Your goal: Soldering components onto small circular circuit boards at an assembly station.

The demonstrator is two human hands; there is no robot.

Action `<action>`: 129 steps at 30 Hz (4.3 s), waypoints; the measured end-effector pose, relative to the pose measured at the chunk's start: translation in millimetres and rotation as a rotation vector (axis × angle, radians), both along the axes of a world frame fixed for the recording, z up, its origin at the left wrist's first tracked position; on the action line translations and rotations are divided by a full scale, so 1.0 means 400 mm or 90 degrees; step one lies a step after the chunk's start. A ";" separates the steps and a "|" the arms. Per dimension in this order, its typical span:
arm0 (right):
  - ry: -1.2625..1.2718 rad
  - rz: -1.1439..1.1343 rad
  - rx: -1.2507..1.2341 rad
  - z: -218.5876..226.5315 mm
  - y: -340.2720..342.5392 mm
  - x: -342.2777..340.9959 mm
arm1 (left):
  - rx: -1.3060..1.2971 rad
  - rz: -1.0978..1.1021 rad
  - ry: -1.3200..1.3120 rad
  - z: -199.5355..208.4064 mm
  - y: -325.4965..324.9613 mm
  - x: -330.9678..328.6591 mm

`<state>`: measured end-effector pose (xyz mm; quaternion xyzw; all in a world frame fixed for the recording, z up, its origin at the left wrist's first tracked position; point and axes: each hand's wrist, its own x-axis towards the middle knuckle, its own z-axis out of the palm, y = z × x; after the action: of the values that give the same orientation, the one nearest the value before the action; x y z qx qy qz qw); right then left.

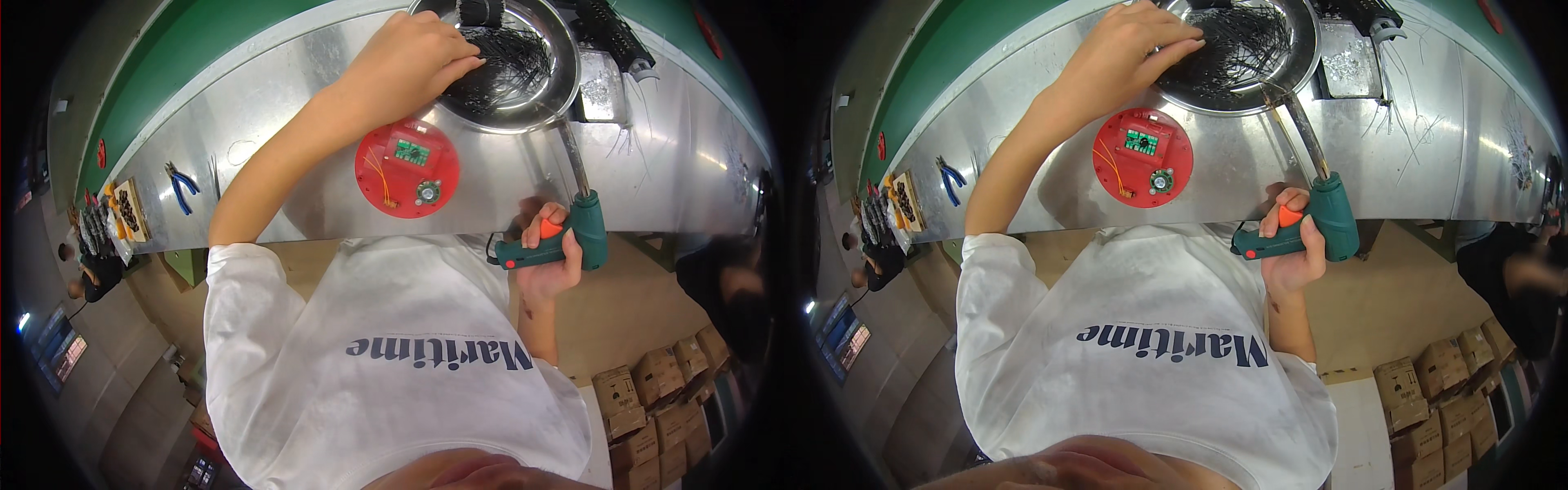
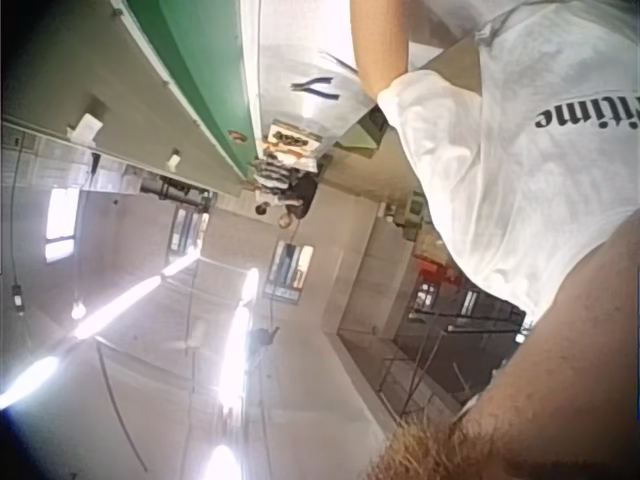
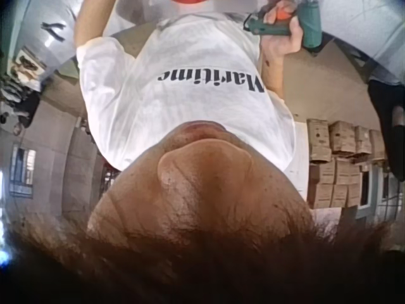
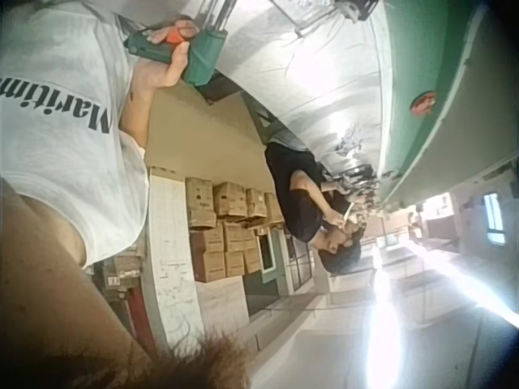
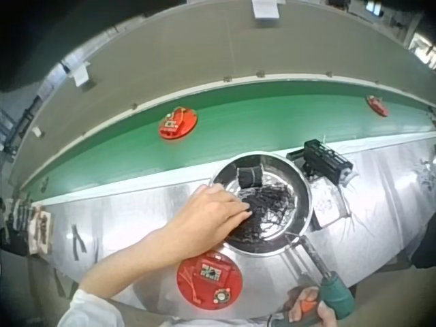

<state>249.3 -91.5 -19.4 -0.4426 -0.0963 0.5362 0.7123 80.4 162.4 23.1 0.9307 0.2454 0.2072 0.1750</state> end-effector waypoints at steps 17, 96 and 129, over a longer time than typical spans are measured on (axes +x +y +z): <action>-0.084 0.069 0.000 0.045 0.020 -0.024 | -0.152 0.082 -0.109 0.089 -0.294 -0.085; -0.103 0.284 -0.062 0.069 0.149 -0.180 | -0.474 0.326 -0.312 -0.032 -0.469 -0.159; -0.441 0.372 -0.131 0.076 -0.018 0.011 | -0.329 0.456 -0.320 -0.111 -0.401 -0.123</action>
<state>253.5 -98.8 10.9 -0.6182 -0.3954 0.5418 0.4098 31.1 1.9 -21.2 0.6357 0.5430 0.4040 0.3712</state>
